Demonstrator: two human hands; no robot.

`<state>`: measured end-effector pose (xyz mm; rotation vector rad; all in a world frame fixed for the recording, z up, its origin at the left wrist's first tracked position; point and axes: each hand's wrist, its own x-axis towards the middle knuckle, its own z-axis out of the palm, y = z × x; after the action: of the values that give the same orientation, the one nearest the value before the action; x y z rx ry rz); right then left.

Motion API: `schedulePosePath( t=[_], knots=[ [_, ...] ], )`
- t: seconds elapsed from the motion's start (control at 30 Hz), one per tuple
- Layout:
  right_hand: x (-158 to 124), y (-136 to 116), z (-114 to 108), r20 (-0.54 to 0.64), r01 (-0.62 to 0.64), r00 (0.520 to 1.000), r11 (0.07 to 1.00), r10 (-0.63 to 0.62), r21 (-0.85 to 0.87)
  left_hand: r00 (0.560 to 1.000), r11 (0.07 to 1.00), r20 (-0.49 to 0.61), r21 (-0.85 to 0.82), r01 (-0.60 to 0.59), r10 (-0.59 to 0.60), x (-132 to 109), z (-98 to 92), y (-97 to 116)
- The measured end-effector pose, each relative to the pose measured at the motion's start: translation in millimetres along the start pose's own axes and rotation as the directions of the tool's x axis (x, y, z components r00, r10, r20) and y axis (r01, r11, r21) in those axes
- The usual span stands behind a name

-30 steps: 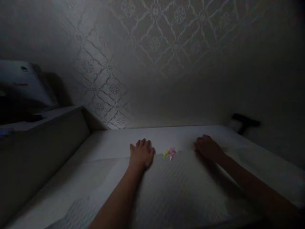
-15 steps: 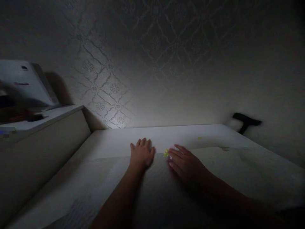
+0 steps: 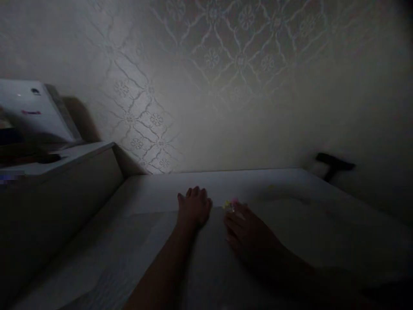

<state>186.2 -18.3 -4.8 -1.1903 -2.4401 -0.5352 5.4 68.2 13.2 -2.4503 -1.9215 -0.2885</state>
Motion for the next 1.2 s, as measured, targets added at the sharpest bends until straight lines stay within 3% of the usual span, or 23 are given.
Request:
schedulePosePath(
  t=[0.23, 0.47, 0.6, 0.73, 0.87, 1.03, 1.1, 1.2],
  knots=[
    [-41.8, 20.8, -11.4, 0.067, 0.084, 0.995, 0.994, -0.080, -0.064, 1.000, 1.000, 0.013, -0.012, 0.003, -0.003, -0.2, -0.6, 0.3],
    [-57.4, 92.1, 1.6, 0.092, -0.094, 0.988, 0.962, 0.121, -0.255, 1.000, 1.000, 0.027, 0.008, 0.006, -0.006, 1.1, -0.7, -0.4],
    [-52.3, 135.9, 15.6, 0.157, -0.182, 0.958, 0.932, 0.241, -0.314, 0.999, 1.000, 0.038, 0.004, 0.018, -0.018, 1.1, -0.2, -1.0],
    [-44.8, 160.6, 25.3, 0.214, -0.214, 0.925, 0.894, 0.315, -0.393, 0.999, 1.000, 0.040, -0.002, 0.006, -0.006, 0.5, -0.9, -1.7],
    [-38.4, 171.7, 26.4, 0.217, -0.238, 0.910, 0.875, 0.353, -0.422, 1.000, 1.000, 0.031, -0.002, 0.004, -0.004, 1.0, -0.4, -2.2],
    [-34.8, 173.3, 23.0, 0.215, -0.184, 0.938, 0.915, 0.273, -0.358, 1.000, 1.000, 0.021, 0.009, 0.006, -0.006, 1.2, 0.1, -1.5],
    [-31.6, 161.4, 21.8, 0.159, -0.162, 0.962, 0.935, 0.221, -0.317, 1.000, 1.000, 0.022, 0.003, 0.006, -0.006, 0.8, -0.3, -1.3],
    [-21.0, 124.2, 18.0, 0.030, -0.147, 0.987, 0.967, 0.157, -0.206, 1.000, 1.000, 0.027, -0.001, 0.006, -0.006, 0.6, -0.6, -1.6]
  ],
)
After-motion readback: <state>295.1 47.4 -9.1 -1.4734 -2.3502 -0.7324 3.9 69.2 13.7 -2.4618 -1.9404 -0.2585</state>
